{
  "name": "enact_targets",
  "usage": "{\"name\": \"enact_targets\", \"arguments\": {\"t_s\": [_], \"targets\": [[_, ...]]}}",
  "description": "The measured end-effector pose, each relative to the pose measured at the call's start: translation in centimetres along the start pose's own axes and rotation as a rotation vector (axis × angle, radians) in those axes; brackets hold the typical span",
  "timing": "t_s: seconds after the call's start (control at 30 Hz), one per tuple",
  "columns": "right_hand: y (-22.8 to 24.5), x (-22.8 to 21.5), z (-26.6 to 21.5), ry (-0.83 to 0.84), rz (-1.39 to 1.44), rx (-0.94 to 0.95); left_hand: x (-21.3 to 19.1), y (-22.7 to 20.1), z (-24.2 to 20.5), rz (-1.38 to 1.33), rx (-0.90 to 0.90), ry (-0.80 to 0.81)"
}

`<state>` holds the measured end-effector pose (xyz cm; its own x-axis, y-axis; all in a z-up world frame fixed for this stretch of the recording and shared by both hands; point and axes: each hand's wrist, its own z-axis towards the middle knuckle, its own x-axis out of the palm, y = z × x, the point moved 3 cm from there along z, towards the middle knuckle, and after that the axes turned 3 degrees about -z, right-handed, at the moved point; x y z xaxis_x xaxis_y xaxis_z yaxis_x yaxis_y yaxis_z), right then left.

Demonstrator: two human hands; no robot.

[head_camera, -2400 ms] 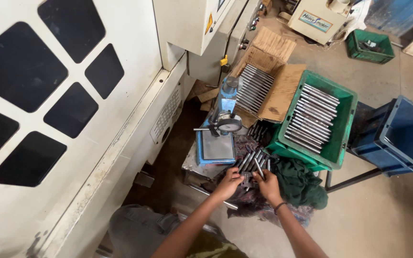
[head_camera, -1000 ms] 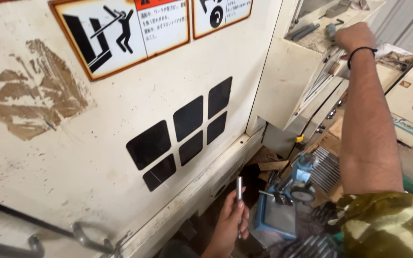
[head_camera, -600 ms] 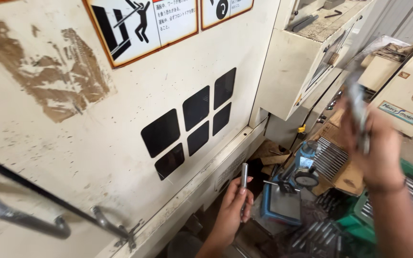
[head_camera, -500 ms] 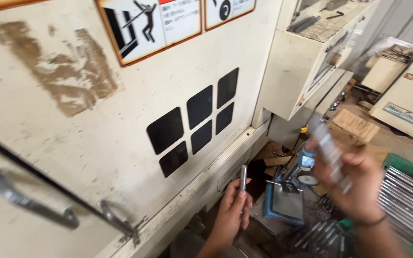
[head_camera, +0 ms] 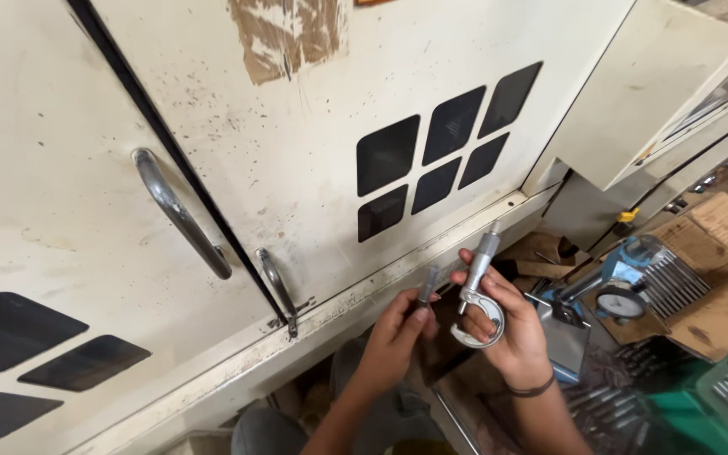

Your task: The person sits in a workshop and inspects cylindrical metal rods by hand, rotating them to check the surface. They then operate a CNC machine control panel and later gather a bundle of rods, placing them into a cardboard box.

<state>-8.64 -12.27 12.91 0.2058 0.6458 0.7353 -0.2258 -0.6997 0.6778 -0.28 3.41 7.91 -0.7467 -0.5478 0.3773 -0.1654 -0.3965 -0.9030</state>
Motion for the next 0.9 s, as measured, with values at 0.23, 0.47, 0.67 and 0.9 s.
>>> {"name": "enact_targets", "arguments": {"t_s": [0.23,0.47,0.67,0.9], "targets": [[-1.2,-2.0,-1.0,0.045,0.224,0.01,2.1,-2.4,-0.2,0.606,0.351,0.008],[0.1,-3.3,-3.5,0.008,0.043,-0.071,4.7,-2.1,-0.2,0.8,0.637,0.094],[0.2,-3.5,-5.1,0.017,-0.04,-0.196,5.7,-1.2,-0.6,0.889,0.689,0.123],[-0.1,-3.5,-5.6,-0.11,-0.019,-0.053,5.7,0.5,-1.2,0.847,0.675,0.106]]}}
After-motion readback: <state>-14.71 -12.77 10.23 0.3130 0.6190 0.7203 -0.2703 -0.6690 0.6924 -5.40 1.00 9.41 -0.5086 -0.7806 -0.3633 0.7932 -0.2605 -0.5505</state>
